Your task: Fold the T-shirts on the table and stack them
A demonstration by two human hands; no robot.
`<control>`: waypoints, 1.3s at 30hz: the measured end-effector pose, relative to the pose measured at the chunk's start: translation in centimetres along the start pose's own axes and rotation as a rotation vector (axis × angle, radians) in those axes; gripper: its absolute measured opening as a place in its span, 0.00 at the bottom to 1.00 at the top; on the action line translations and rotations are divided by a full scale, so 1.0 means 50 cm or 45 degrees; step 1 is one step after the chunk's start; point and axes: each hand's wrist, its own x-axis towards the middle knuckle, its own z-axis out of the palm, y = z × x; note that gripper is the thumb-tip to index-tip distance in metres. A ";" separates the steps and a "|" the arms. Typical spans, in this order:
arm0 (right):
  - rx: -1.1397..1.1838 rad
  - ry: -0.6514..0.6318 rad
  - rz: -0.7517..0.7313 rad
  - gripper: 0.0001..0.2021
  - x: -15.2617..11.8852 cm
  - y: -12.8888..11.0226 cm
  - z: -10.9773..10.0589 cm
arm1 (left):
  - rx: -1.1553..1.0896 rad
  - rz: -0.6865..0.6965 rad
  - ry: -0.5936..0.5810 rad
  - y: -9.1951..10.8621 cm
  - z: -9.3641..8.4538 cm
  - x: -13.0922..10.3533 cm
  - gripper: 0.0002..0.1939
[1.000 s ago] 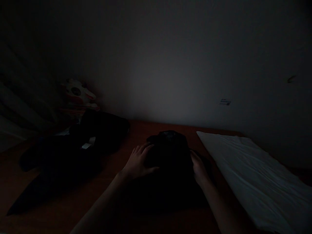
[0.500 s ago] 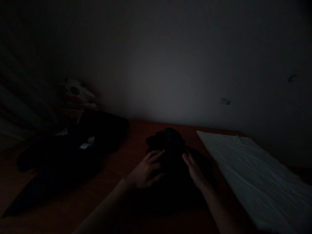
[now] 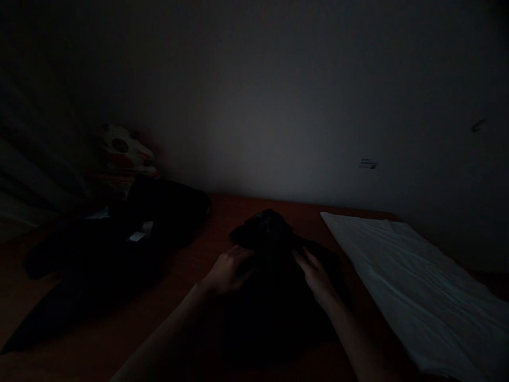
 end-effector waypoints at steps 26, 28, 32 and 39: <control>-0.528 -0.022 -0.580 0.09 -0.005 -0.043 -0.022 | -0.663 -0.660 0.726 -0.055 0.005 0.018 0.17; -0.508 -0.007 -0.575 0.09 -0.004 -0.050 -0.019 | -0.358 -0.579 0.655 -0.062 0.003 0.013 0.15; -0.475 0.049 -0.539 0.10 -0.035 -0.091 -0.019 | -0.161 -0.508 0.576 -0.059 -0.004 0.010 0.14; -0.741 -0.601 -0.646 0.31 -0.225 -0.123 -0.016 | -0.792 -0.895 0.801 -0.069 -0.018 0.012 0.28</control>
